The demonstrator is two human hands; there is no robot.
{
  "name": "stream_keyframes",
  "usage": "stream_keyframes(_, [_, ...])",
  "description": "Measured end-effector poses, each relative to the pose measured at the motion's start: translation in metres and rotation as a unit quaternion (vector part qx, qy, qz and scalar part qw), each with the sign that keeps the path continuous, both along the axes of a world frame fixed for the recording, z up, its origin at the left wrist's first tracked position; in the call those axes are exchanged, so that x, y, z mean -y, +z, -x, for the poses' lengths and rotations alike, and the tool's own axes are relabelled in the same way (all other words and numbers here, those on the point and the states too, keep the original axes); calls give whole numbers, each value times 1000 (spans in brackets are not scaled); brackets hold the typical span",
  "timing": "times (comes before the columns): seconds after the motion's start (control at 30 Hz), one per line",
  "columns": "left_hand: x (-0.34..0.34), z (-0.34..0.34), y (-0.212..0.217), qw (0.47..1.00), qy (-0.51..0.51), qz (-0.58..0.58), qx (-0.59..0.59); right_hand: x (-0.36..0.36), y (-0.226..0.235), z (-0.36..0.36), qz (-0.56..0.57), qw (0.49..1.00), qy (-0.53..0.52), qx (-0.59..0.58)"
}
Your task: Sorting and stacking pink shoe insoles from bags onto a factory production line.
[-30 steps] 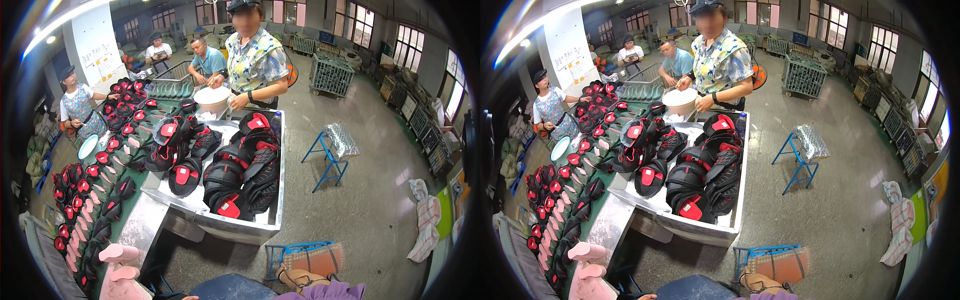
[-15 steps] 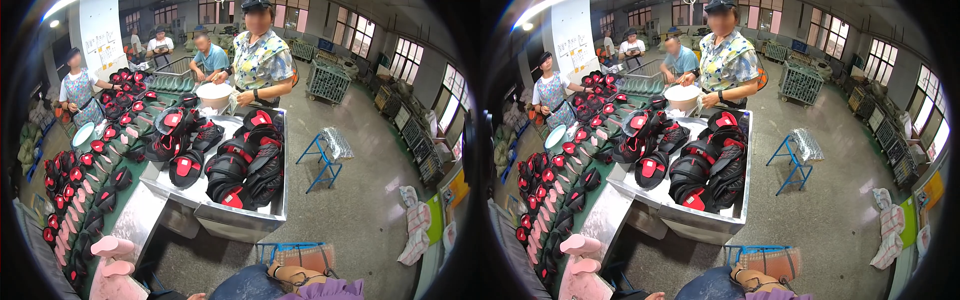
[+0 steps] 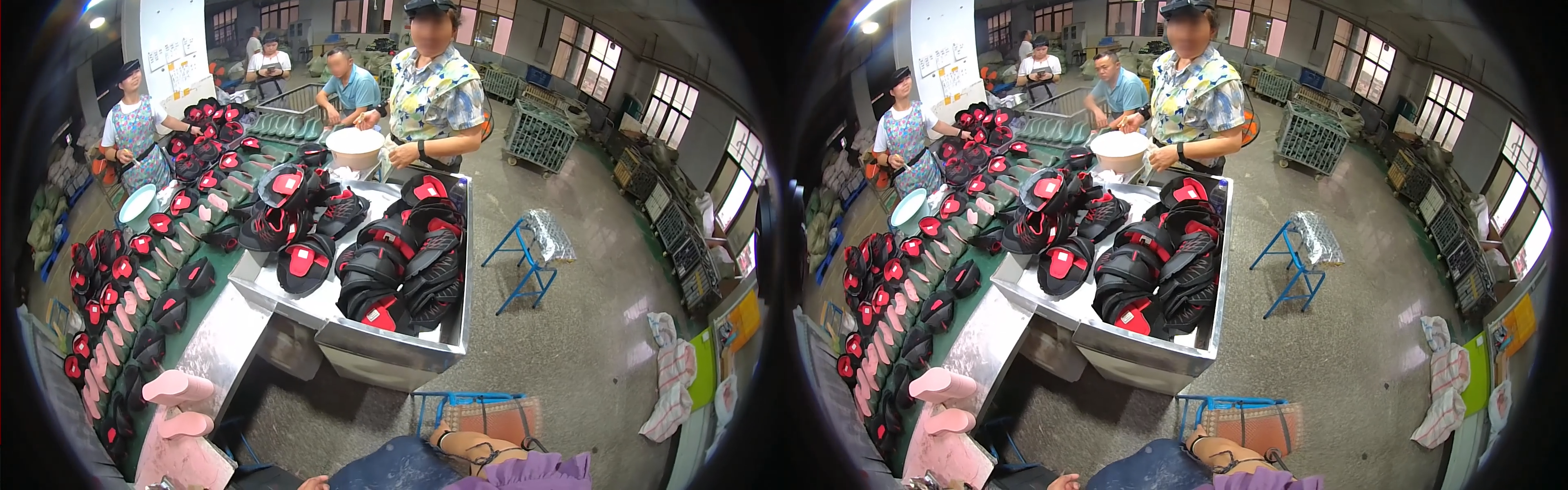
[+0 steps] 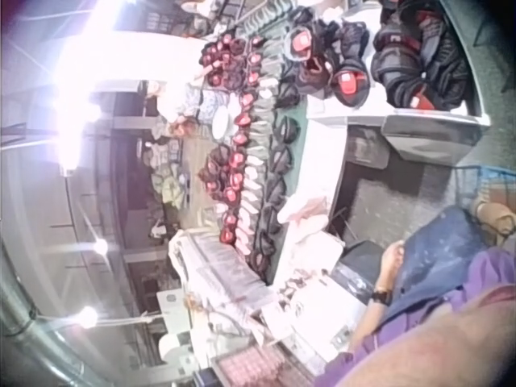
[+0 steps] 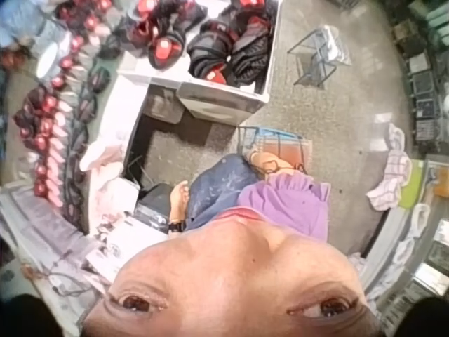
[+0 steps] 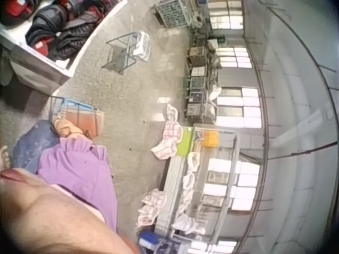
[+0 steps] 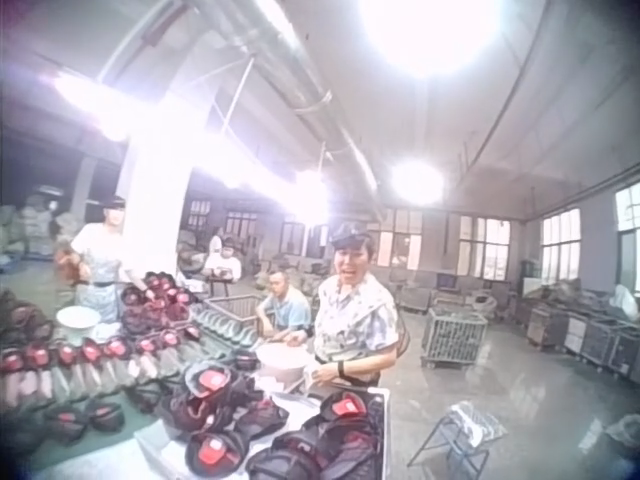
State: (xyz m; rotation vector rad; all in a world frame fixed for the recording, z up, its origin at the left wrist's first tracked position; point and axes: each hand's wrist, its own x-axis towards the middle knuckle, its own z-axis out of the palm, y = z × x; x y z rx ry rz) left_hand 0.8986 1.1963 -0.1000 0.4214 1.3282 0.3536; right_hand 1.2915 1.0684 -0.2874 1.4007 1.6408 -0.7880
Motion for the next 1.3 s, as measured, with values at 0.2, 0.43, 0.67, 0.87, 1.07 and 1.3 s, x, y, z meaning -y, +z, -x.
stream_keyframes(0.2, [29, -25, 9, 998, -38, -41, -3, -37, 37, 17, -53, 997, 31, -56])
stream_keyframes(0.43, [45, -37, 44, 997, -30, -68, 21, -82, 68, 40, -103, 987, 56, -112])
stream_keyframes(0.67, [41, -26, 50, 997, -13, -45, 54, -128, 94, 79, -147, 972, 77, -169])
stream_keyframes(0.87, [-2, -20, 55, 994, -34, -44, 90, -187, 116, 122, -195, 957, 66, -204])
stream_keyframes(1.07, [-43, 15, 0, 995, -46, -77, 34, -244, 130, 171, -229, 943, 69, -231])
stream_keyframes(1.3, [-43, 57, -114, 998, 6, 56, 38, -317, 145, 247, -270, 918, 71, -281])
